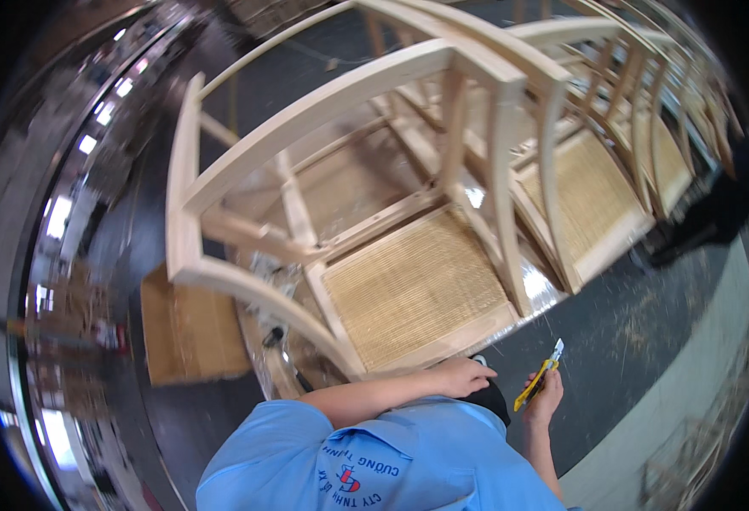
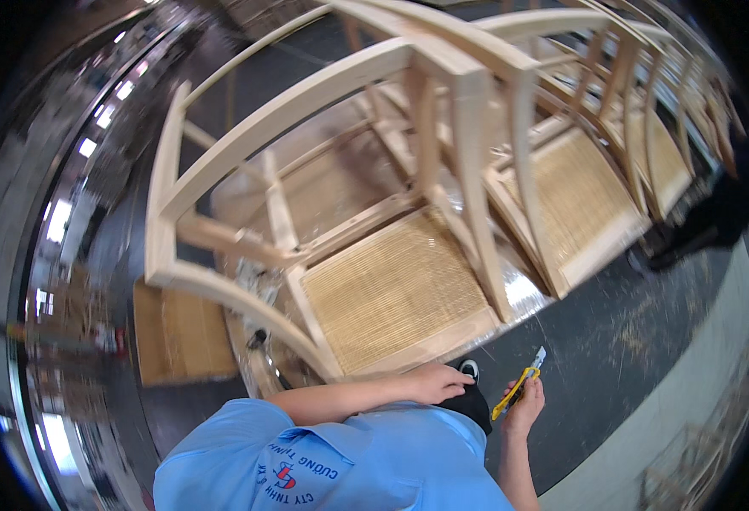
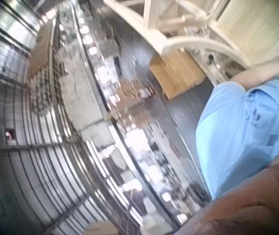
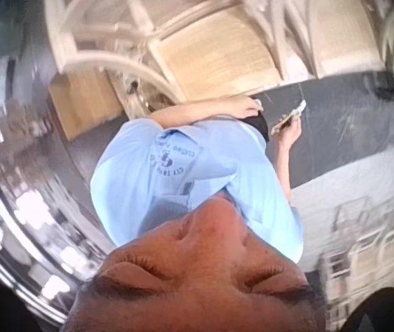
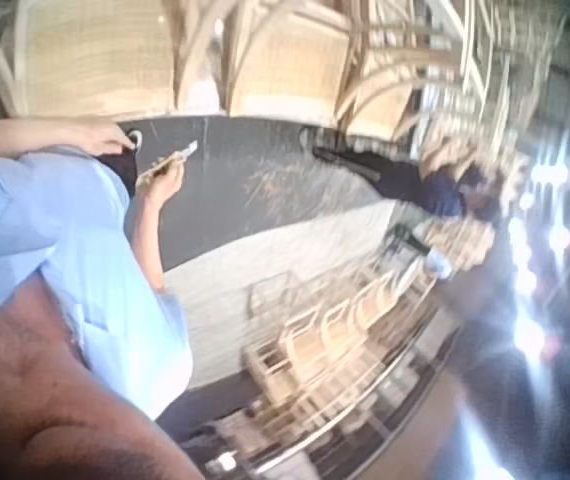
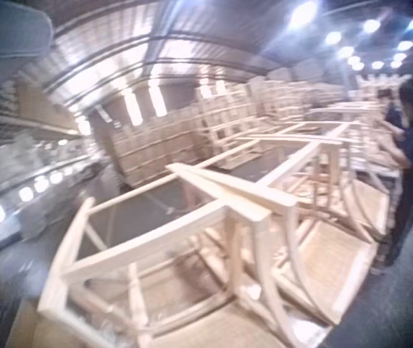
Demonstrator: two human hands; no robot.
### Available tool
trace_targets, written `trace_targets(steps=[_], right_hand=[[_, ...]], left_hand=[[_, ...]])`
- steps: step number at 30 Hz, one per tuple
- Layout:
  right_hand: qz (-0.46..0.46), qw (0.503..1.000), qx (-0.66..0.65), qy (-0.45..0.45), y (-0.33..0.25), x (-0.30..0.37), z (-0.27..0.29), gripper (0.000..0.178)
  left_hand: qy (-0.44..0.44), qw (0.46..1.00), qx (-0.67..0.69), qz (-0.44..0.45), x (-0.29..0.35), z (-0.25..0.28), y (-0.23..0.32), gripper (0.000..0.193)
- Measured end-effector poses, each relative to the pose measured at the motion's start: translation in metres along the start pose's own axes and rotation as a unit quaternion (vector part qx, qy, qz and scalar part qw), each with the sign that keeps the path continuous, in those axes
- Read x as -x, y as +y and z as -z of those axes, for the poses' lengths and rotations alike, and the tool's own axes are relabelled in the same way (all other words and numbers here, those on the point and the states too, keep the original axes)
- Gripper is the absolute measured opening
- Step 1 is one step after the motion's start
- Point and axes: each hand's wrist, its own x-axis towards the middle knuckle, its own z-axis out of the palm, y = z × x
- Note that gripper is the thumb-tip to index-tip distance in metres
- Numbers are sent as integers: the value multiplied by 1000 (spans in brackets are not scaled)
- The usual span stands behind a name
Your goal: The person assembles a wooden chair by inserting wooden dowels into the frame and securing them with a hammer. The person uses a utility knife to trim the woven seat material and a hammer to drive the dowels into place.
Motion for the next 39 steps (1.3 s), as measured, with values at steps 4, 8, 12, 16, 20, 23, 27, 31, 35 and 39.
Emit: trace_targets(steps=[4, 8, 12, 16, 20, 23, 27, 31, 35, 39], right_hand=[[-7, 990, 53, -131, -15, -18, -26, 17], [-36, 945, 121, -303, -21, -19, -74, 21], [-83, 856, 196, -471, -1, 10, -134, 19], [-160, 755, 265, -578, 21, 50, -170, 29], [-179, 675, 320, -640, 48, 84, -197, 33], [-201, 647, 323, -661, 74, 110, -227, 32], [-210, 660, 303, -654, 125, 151, -284, 29], [-181, 727, 290, -596, 189, 183, -351, 24], [-37, 794, 354, -493, 234, 169, -399, 29], [95, 796, 396, -447, 241, 197, -427, 65]], left_hand=[[109, 971, 141, 157, 62, -6, -15, 35], [192, 933, 250, 171, 106, -35, 1, 36], [282, 897, 290, 176, 139, -65, 22, 35], [433, 817, 314, 217, 193, -106, 25, 33], [512, 714, 402, 259, 254, -134, 20, 36], [573, 653, 427, 252, 297, -145, 10, 36], [623, 608, 415, 264, 373, -137, -7, 36], [701, 591, 282, 283, 485, -119, -49, 32], [784, 539, 213, 223, 611, -33, -67, 26], [737, 591, 35, 326, 705, 84, -102, 24]])
